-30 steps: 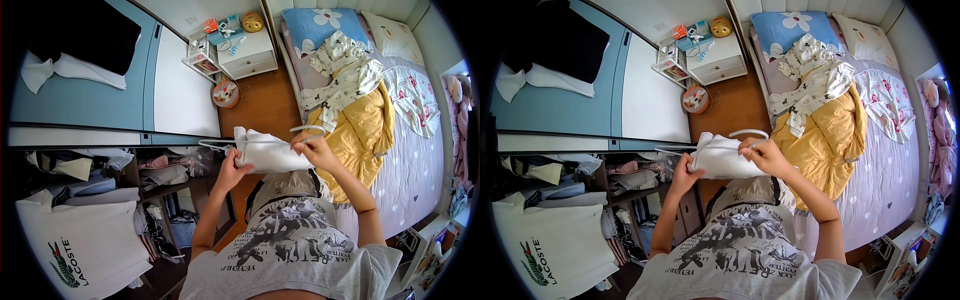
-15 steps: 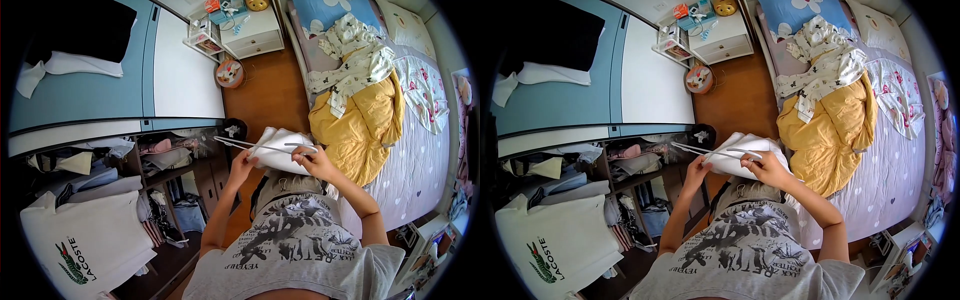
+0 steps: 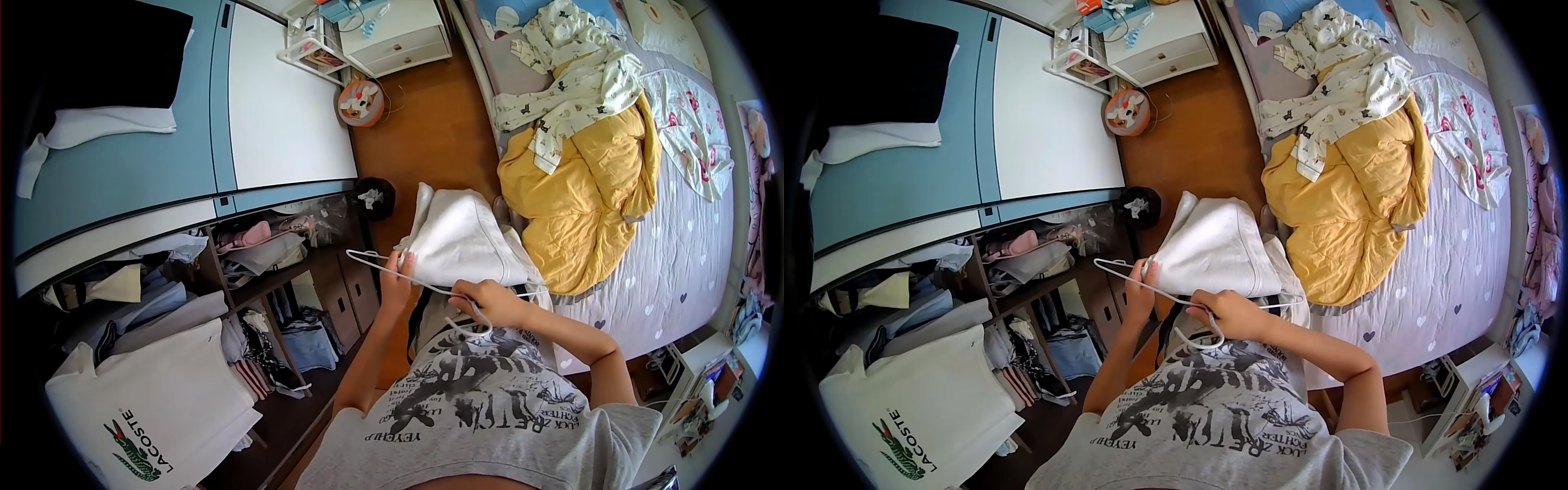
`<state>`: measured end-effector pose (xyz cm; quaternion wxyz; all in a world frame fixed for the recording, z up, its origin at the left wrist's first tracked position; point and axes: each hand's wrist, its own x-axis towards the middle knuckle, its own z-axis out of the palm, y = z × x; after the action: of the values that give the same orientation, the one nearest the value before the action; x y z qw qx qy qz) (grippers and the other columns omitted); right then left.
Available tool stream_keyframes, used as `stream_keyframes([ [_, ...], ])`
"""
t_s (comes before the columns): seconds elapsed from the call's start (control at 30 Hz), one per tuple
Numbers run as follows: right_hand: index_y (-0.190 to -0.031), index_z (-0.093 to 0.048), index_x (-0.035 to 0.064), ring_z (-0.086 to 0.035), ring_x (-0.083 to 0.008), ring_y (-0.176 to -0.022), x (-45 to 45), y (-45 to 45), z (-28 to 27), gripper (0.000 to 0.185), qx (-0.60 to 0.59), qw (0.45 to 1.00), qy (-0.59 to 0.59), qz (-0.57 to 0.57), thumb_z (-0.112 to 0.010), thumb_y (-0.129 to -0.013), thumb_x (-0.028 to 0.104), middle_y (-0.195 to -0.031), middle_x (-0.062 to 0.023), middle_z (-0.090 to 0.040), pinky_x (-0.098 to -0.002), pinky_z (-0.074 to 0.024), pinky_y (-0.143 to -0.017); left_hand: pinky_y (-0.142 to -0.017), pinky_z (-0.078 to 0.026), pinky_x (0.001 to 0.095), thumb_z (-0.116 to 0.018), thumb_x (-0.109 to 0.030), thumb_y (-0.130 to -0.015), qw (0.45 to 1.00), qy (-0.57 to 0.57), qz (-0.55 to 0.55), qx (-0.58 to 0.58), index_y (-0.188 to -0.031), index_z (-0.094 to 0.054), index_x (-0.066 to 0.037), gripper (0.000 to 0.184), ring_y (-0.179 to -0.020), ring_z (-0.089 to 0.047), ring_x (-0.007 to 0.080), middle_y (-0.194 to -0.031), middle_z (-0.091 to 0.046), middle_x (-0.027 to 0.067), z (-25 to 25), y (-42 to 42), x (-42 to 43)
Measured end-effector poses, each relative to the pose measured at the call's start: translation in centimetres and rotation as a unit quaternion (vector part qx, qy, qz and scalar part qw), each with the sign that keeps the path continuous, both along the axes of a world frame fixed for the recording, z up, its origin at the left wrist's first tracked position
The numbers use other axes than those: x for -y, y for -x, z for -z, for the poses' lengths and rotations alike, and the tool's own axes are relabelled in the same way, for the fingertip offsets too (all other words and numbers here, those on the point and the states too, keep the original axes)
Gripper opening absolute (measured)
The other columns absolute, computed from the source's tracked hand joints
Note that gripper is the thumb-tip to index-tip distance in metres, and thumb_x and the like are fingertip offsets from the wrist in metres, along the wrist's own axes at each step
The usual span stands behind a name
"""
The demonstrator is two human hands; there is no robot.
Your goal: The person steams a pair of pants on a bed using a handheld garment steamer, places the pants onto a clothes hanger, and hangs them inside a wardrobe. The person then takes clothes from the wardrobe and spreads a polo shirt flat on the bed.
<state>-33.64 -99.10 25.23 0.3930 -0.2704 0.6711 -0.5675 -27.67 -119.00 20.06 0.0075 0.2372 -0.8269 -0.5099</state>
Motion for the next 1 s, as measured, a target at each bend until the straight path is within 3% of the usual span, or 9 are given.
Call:
stream_keyframes([
  [0.03, -0.079, -0.049, 0.0021, -0.053, -0.0342, -0.054, 0.3, -0.5, 0.6, 0.019, -0.009, 1.000, -0.008, 0.000, -0.053, -0.079, 0.020, -0.058, -0.0181, -0.052, -0.0384, -0.0404, -0.049, -0.050, -0.037, 0.0250, -0.049, -0.024, -0.083, 1.000, 0.000, 0.001, 0.004, -0.087, -0.050, 0.001, 0.025, -0.053, -0.045, 0.0128, -0.059, -0.049, 0.0104, -0.3, 0.0, -0.3],
  [0.1, -0.079, -0.048, 0.0025, -0.052, -0.0353, -0.054, 0.4, -1.1, 1.6, 0.019, 0.005, 0.999, -0.039, -0.002, -0.052, -0.080, 0.021, -0.057, -0.0185, -0.052, -0.0403, -0.0398, -0.049, -0.052, -0.033, 0.0204, -0.047, -0.022, -0.085, 0.997, 0.006, 0.020, 0.074, -0.091, -0.051, 0.000, 0.023, -0.058, -0.038, 0.0043, -0.065, -0.047, -0.0007, -0.6, -0.3, -0.6],
  [0.13, -0.078, -0.048, 0.0023, -0.052, -0.0356, -0.054, 0.4, -1.1, 2.1, 0.019, -0.010, 0.999, -0.032, 0.009, -0.051, -0.080, 0.021, -0.057, -0.0187, -0.051, -0.0405, -0.0395, -0.049, -0.050, -0.031, 0.0192, -0.047, -0.021, -0.085, 0.998, -0.010, 0.038, 0.050, -0.087, -0.050, -0.001, 0.020, -0.056, -0.035, 0.0039, -0.062, -0.042, -0.0030, 0.0, -0.7, -0.3],
  [0.3, -0.074, -0.049, 0.0016, -0.051, -0.0353, -0.052, -0.1, 0.6, 1.7, 0.019, -0.006, 0.999, -0.040, 0.027, -0.050, -0.081, 0.019, -0.055, -0.0181, -0.050, -0.0387, -0.0392, -0.048, -0.048, -0.028, 0.0183, -0.049, -0.017, -0.084, 0.993, -0.039, 0.059, 0.095, -0.082, -0.046, -0.004, 0.014, -0.054, -0.032, 0.0035, -0.062, -0.038, -0.0035, 1.2, -1.5, 0.7],
  [0.43, -0.076, -0.051, 0.0025, -0.052, -0.0336, -0.050, 0.1, 1.6, 3.1, 0.017, -0.016, 0.998, -0.040, 0.050, -0.049, -0.081, 0.018, -0.055, -0.0171, -0.051, -0.0375, -0.0389, -0.047, -0.048, -0.027, 0.0172, -0.051, -0.016, -0.083, 0.998, -0.052, 0.027, 0.003, -0.086, -0.041, -0.005, 0.015, -0.057, -0.033, 0.0028, -0.067, -0.039, -0.0023, 1.0, -0.4, 0.1],
  [0.6, -0.076, -0.052, 0.0027, -0.047, -0.0224, -0.044, -0.3, 3.7, 3.9, 0.016, 0.024, 0.998, -0.018, 0.052, -0.048, -0.082, 0.017, -0.051, -0.0125, -0.047, -0.0294, -0.0378, -0.046, -0.043, -0.024, 0.0195, -0.051, -0.014, -0.083, 0.996, -0.068, 0.025, -0.048, -0.080, -0.039, -0.005, 0.016, -0.050, -0.028, 0.0043, -0.060, -0.035, -0.0032, 0.8, 0.5, 1.0],
  [0.73, -0.076, -0.052, 0.0024, -0.047, -0.0127, -0.062, -0.7, 6.0, 5.6, 0.021, 0.028, 0.998, -0.002, 0.051, -0.045, -0.085, 0.020, -0.063, -0.0067, -0.051, -0.0249, -0.0374, -0.059, -0.043, -0.023, 0.0187, -0.047, -0.012, -0.084, 0.996, -0.064, 0.058, -0.023, -0.082, -0.042, -0.003, 0.011, -0.050, -0.028, 0.0032, -0.060, -0.036, -0.0035, 0.2, 0.8, 1.3],
  [0.9, -0.071, -0.051, 0.0028, -0.038, -0.0087, -0.058, -0.6, 7.9, 7.3, 0.025, 0.041, 0.997, 0.050, 0.042, -0.046, -0.085, 0.023, -0.058, -0.0008, -0.044, -0.0236, -0.0314, -0.053, -0.044, -0.022, 0.0176, -0.044, -0.015, -0.086, 0.989, -0.127, 0.069, 0.015, -0.084, -0.047, -0.002, 0.014, -0.052, -0.029, 0.0025, -0.061, -0.037, -0.0039, -0.3, 1.0, 1.7],
  [1.0, -0.069, -0.051, 0.0034, -0.032, -0.0046, -0.056, -0.9, 8.8, 5.5, 0.024, 0.146, 0.987, 0.064, 0.015, -0.045, -0.085, 0.020, -0.057, 0.0034, -0.038, -0.0206, -0.0267, -0.050, -0.047, -0.023, 0.0170, -0.044, -0.017, -0.086, 0.977, -0.186, 0.101, -0.008, -0.083, -0.049, -0.002, 0.017, -0.054, -0.030, 0.0019, -0.062, -0.037, -0.0042, -0.6, 1.1, 2.3],
])
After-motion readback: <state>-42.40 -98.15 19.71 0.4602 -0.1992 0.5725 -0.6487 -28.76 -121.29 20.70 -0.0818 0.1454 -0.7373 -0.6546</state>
